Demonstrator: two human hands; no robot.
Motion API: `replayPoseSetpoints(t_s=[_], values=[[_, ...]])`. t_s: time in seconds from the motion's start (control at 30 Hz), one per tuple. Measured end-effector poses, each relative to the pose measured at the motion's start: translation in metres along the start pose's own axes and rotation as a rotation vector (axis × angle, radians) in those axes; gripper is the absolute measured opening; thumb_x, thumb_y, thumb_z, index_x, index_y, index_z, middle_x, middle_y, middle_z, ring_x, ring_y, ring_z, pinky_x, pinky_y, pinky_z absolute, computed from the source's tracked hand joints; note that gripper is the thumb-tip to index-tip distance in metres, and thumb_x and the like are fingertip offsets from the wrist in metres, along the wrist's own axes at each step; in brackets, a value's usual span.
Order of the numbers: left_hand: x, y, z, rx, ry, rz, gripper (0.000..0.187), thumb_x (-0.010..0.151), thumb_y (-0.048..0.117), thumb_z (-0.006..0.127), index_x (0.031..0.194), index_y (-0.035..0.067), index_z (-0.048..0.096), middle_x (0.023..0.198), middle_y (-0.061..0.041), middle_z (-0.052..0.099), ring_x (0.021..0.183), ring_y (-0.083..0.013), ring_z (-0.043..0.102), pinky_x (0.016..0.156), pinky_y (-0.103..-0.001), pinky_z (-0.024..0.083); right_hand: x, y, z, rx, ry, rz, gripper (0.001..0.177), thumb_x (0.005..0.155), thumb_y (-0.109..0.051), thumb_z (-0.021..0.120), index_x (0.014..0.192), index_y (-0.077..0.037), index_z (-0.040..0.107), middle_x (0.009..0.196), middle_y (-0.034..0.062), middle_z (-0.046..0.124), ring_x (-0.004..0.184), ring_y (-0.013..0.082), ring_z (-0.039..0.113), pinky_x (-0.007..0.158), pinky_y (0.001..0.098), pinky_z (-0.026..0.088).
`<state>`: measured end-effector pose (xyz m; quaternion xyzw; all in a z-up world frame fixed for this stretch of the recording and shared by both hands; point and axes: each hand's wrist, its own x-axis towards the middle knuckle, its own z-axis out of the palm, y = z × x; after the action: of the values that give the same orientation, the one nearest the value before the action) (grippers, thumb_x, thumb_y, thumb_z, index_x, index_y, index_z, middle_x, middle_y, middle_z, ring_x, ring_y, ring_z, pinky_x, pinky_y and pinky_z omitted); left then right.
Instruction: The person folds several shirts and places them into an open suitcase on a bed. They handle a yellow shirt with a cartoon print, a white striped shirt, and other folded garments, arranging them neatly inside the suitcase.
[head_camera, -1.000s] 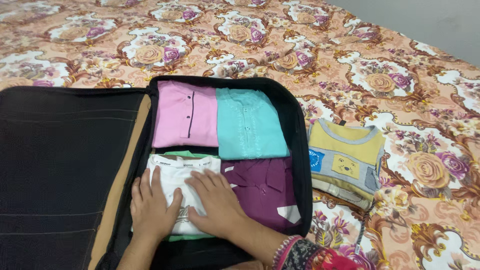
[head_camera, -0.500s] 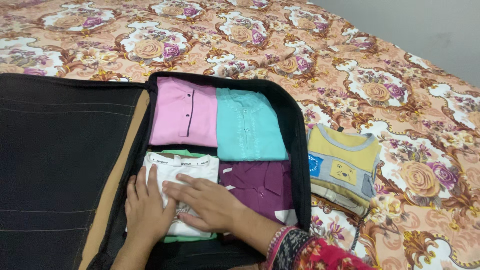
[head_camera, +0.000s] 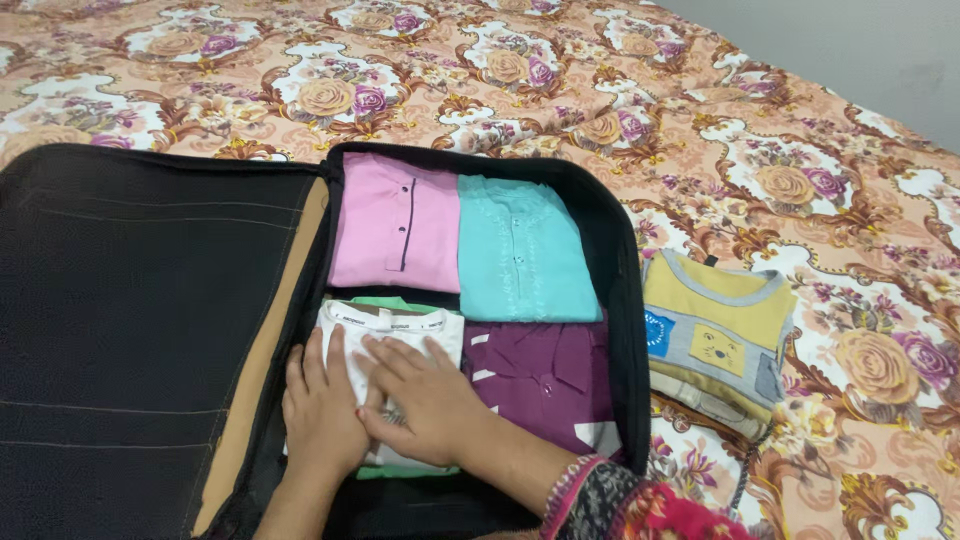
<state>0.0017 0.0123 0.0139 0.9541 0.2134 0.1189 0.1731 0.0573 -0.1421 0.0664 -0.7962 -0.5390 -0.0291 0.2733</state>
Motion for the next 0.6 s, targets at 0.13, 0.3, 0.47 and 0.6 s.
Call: replayPoseSetpoints(t_s=[0.13, 0.3, 0.47, 0.6], values=[[0.000, -0.003, 0.004, -0.012, 0.030, 0.017, 0.084, 0.091, 0.048, 0.056, 0.159, 0.015, 0.019, 0.165, -0.016, 0.014, 0.149, -0.0414, 0.012, 0.117, -0.058, 0.019, 0.011, 0.002, -0.002, -0.129, 0.007, 0.087, 0.082, 0.087, -0.048, 0.057, 0.149, 0.005, 0.042, 0.156, 0.0247, 0.040, 0.149, 0.0440, 0.028, 0.120, 0.0603, 0.016], [0.003, -0.009, 0.009, 0.062, 0.094, 0.083, 0.085, 0.086, 0.040, 0.057, 0.156, 0.006, 0.022, 0.166, -0.018, 0.018, 0.151, -0.0439, 0.015, 0.116, -0.058, 0.021, 0.017, 0.004, 0.002, -0.196, 0.101, -0.114, 0.072, 0.093, -0.036, 0.045, 0.157, -0.002, 0.045, 0.167, 0.0170, 0.042, 0.162, 0.0384, 0.031, 0.134, 0.0555, 0.021], [0.002, -0.006, 0.008, -0.026, 0.086, 0.028, 0.085, 0.088, 0.051, 0.056, 0.157, 0.014, 0.023, 0.163, -0.017, 0.019, 0.149, -0.0427, 0.016, 0.115, -0.059, 0.022, 0.026, 0.028, -0.005, -0.141, -0.146, 0.018, 0.064, 0.097, -0.040, 0.054, 0.149, -0.004, 0.046, 0.155, 0.0196, 0.041, 0.146, 0.0448, 0.027, 0.116, 0.0633, 0.014], [0.002, -0.010, 0.011, -0.060, 0.077, 0.013, 0.085, 0.088, 0.053, 0.056, 0.157, 0.015, 0.024, 0.164, -0.017, 0.021, 0.149, -0.0428, 0.018, 0.115, -0.059, 0.023, 0.025, 0.049, -0.017, -0.339, -0.050, 0.060, 0.061, 0.096, -0.037, 0.056, 0.146, -0.002, 0.046, 0.152, 0.0180, 0.047, 0.145, 0.0399, 0.036, 0.119, 0.0628, 0.020]])
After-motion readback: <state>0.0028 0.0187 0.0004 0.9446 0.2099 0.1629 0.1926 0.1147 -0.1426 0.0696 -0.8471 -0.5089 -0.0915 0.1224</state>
